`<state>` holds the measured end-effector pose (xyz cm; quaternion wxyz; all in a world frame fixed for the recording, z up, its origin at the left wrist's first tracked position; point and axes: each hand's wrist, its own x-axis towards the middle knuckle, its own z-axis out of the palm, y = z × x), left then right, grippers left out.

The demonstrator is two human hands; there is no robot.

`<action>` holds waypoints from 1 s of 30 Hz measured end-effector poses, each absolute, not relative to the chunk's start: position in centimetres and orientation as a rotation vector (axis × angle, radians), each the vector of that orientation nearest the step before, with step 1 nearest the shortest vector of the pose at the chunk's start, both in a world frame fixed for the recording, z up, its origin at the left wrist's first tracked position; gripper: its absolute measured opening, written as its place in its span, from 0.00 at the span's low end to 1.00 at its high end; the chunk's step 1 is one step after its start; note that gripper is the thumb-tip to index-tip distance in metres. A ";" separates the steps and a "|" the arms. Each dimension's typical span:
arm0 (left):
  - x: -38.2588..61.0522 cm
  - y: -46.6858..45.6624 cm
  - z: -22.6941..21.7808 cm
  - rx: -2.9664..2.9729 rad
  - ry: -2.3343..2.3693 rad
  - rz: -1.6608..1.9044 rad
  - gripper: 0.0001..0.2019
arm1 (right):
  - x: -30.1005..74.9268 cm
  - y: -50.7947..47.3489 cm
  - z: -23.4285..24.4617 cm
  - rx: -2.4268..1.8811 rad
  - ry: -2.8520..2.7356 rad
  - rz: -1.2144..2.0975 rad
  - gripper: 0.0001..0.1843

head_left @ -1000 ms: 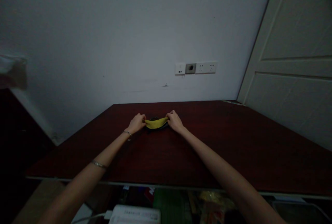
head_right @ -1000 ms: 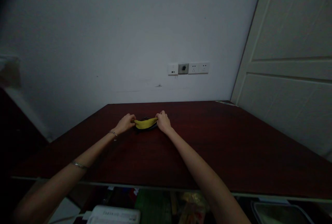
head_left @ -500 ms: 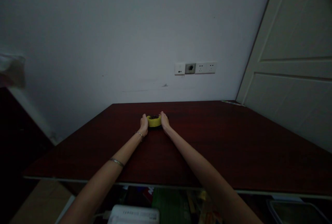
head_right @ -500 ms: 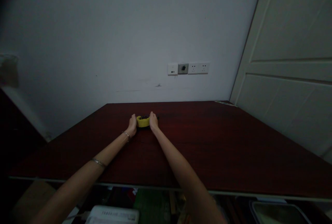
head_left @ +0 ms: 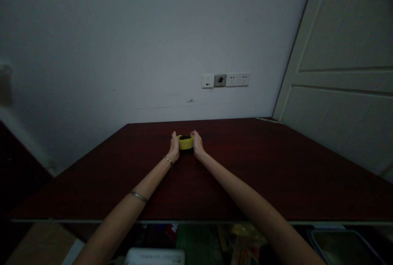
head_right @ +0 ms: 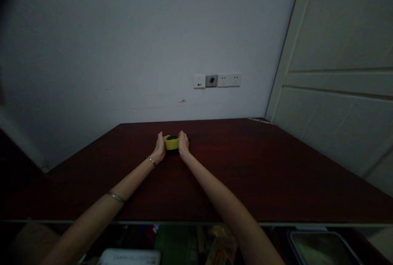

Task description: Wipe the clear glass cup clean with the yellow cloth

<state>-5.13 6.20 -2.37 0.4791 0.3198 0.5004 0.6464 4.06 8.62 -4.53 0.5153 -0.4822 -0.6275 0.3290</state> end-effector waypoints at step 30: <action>2.3 3.9 -3.8 0.905 1.094 1.440 0.20 | 12.3 4.7 -5.2 -1.294 -1.214 0.879 0.26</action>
